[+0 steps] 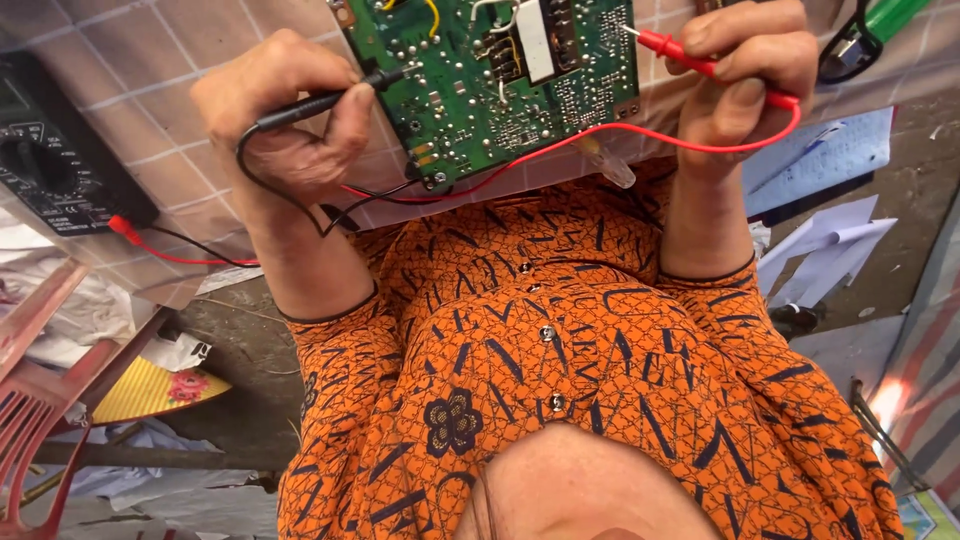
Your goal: The person uses a multimeter to test a green circuit board. They hold the board with one hand and use the multimeter probes to touch various points on the board's surface.
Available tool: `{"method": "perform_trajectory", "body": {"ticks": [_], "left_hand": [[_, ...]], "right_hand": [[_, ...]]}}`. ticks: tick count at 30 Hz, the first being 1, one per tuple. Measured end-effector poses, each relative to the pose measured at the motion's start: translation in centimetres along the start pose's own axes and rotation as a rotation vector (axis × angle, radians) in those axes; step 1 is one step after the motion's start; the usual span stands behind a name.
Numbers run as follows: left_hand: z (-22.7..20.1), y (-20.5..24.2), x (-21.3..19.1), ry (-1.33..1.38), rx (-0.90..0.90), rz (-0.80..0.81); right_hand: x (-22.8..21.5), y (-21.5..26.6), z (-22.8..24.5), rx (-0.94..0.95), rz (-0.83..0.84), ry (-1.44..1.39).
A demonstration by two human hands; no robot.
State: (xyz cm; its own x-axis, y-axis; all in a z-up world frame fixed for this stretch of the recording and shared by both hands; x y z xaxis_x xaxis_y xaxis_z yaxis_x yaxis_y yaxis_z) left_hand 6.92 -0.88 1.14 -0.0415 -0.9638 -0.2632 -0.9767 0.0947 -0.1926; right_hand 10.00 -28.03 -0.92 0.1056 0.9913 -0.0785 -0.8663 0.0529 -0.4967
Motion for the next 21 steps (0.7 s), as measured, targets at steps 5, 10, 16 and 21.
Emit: {"method": "perform_trajectory", "body": {"ticks": [5,10,16,21], "left_hand": [[0.2,0.1,-0.1,0.015,0.0,-0.007],[0.4,0.2,-0.1,0.038,-0.02,-0.001],[0.5,0.2,-0.1,0.068,0.003,0.001],[0.4,0.1,-0.1,0.042,-0.002,0.014]], "right_hand": [[0.2,0.0,0.1,0.046,0.024,0.001],[-0.4,0.2,-0.2,-0.002,-0.04,-0.027],[-0.3,0.7,-0.6,0.087,-0.004,-0.01],[-0.7,0.4,-0.3,0.028,-0.052,0.001]]}}
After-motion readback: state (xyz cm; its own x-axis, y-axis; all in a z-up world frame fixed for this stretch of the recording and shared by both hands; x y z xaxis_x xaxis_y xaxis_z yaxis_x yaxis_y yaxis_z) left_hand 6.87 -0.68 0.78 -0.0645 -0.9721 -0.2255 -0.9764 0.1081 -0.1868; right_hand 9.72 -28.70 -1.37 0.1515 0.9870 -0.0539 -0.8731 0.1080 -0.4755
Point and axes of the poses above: each hand's wrist, its own y-axis away from the middle knuckle, its own x-axis out of the palm, z = x × y, the point moved 7 cm from there along -y, towards the middle knuckle, and after that the axes turned 9 degrees about y, right-handed, at the moved point
